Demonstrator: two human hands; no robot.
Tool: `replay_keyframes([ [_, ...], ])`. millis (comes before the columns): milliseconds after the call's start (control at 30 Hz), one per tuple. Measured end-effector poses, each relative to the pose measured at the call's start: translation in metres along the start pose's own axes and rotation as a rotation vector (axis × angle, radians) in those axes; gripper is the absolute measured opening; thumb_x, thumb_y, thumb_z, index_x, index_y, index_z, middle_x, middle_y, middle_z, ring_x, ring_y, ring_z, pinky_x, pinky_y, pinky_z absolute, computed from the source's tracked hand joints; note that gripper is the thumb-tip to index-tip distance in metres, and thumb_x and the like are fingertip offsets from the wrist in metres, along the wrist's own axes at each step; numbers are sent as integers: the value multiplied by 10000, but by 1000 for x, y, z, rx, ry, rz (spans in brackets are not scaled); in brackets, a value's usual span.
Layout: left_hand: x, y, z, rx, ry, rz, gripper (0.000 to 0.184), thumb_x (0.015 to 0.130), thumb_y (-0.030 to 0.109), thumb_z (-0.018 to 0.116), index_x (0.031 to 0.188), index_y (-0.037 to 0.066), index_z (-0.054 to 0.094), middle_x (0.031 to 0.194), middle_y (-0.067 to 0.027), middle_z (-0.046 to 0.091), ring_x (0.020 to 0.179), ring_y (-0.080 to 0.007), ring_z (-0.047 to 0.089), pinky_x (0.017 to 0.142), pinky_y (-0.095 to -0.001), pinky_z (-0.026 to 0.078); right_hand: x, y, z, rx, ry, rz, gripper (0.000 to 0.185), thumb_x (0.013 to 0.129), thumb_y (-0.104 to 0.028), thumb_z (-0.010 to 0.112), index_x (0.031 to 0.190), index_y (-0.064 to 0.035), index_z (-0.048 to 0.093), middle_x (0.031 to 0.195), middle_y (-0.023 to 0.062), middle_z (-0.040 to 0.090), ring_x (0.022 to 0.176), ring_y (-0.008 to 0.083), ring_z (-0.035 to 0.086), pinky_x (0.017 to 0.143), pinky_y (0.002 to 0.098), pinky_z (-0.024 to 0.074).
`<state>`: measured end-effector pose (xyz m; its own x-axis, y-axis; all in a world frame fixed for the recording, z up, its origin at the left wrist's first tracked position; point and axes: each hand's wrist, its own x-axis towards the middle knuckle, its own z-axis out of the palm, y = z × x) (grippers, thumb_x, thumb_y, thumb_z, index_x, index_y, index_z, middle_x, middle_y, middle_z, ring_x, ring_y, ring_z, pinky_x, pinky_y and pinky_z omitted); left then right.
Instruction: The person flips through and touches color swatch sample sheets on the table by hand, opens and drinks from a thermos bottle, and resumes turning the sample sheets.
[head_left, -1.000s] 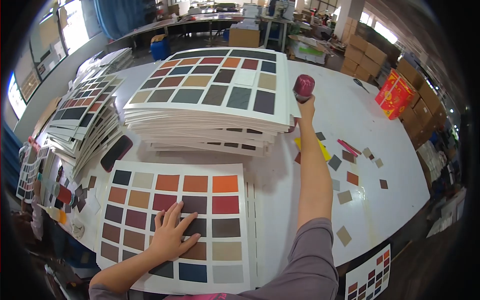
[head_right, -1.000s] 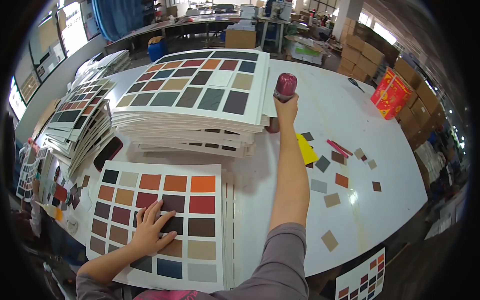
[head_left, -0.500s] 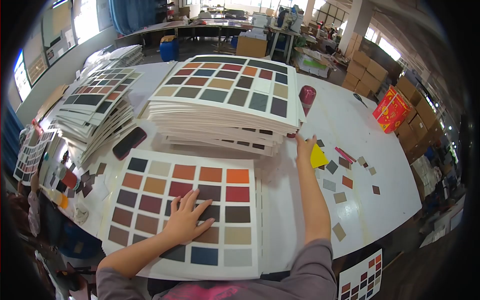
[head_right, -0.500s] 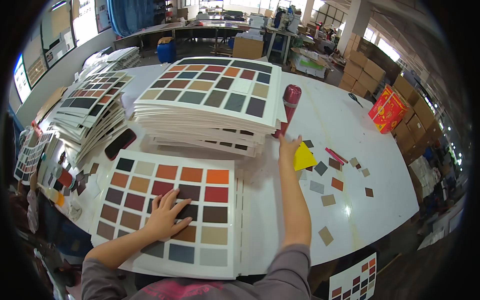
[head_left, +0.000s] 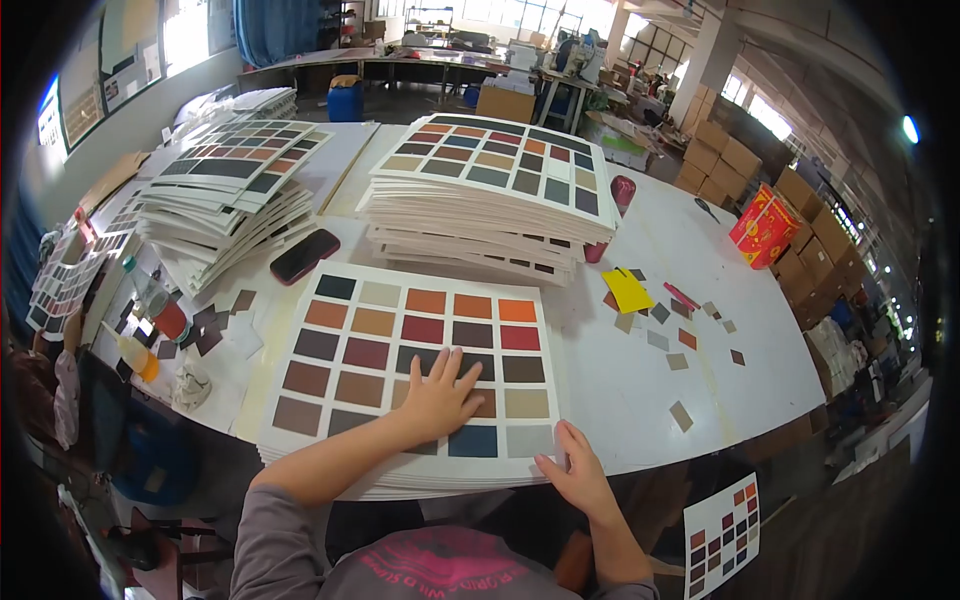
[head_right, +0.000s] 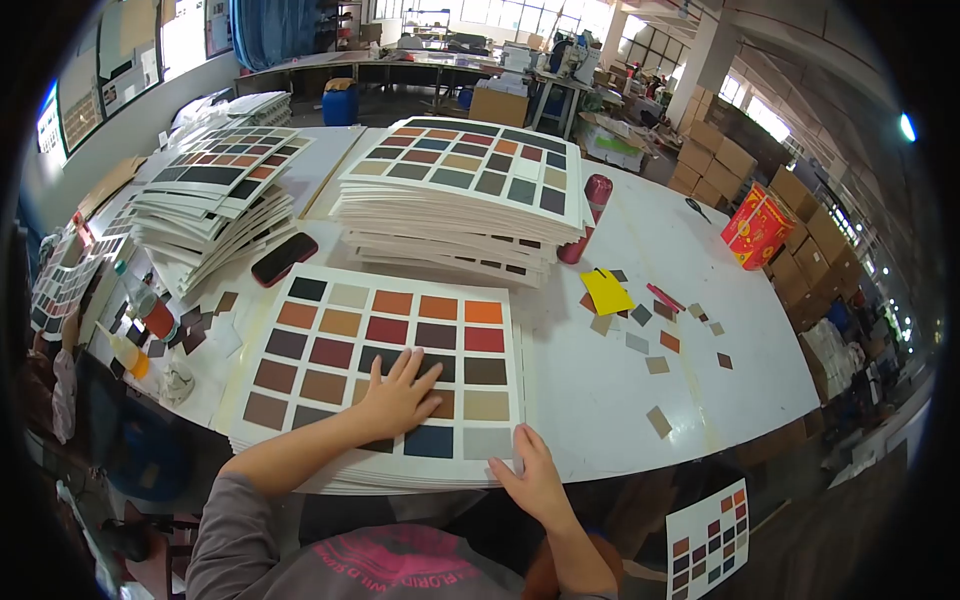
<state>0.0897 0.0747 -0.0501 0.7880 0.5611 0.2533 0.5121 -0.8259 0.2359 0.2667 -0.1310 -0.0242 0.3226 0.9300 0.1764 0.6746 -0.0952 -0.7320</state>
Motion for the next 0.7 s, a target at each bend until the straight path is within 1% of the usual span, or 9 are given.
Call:
replay_keyframes([
  [100,-50,15,-27,61,-111,47,647,862,515,521,1396,176,384,1456,-208,300,1356,-399,265,975,-706,223,-6,-11,8,-163,-8,-6,646,831,-266,665,1275,133,418,1297,335,434,1208,434,448,1018,389,367],
  [200,-101,8,-53,34,-167,89,702,835,554,538,1415,202,357,1466,-189,296,1371,-370,253,998,-694,189,-6,-29,9,-110,12,22,603,819,-243,680,1248,119,460,1288,354,432,1214,440,444,1022,397,363],
  [300,-130,2,-67,105,-148,133,738,797,569,577,1413,222,366,1461,-155,326,1373,-305,280,1039,-635,160,-3,-42,0,-8,59,-18,626,826,-166,660,1330,79,382,1323,321,420,1237,389,442,1036,405,353],
  [400,-136,6,-63,59,-26,47,723,785,547,604,1396,221,397,1447,-135,359,1355,-288,314,1047,-582,192,8,-72,7,888,291,-88,710,830,-78,619,1420,17,235,1372,265,392,1265,315,423,1054,416,339],
  [433,-135,11,-68,12,39,16,682,786,503,624,1374,214,433,1432,-128,384,1335,-279,343,1050,-534,216,14,-79,13,1171,303,-108,763,842,-59,583,1451,-26,125,1409,194,371,1275,271,402,1070,419,322],
  [533,-127,15,-61,-53,179,-41,592,806,396,643,1340,209,468,1379,-106,454,1297,-277,397,1032,-522,274,23,-55,66,1630,261,-42,728,890,-281,577,1452,-64,168,1403,146,380,1255,292,434,1057,444,340],
  [600,-123,19,-57,-57,180,-25,524,841,321,612,1321,161,479,1359,-105,473,1280,-278,419,1025,-513,292,23,-55,90,1820,43,139,656,905,-261,574,1429,-77,225,1406,127,364,1254,303,429,1028,512,366],
  [633,-122,19,-55,-54,181,-14,522,843,316,608,1320,148,477,1357,-106,474,1278,-278,422,1021,-513,296,25,-65,94,1646,81,256,504,891,-62,562,1346,-61,345,1299,120,439,1163,280,501,928,494,472],
  [700,-123,15,-50,-57,179,14,530,844,322,607,1321,133,474,1353,-111,475,1274,-276,426,1015,-516,303,28,-54,97,1532,142,336,439,873,-1,551,1284,-45,403,1182,120,502,1046,253,564,830,450,530],
])
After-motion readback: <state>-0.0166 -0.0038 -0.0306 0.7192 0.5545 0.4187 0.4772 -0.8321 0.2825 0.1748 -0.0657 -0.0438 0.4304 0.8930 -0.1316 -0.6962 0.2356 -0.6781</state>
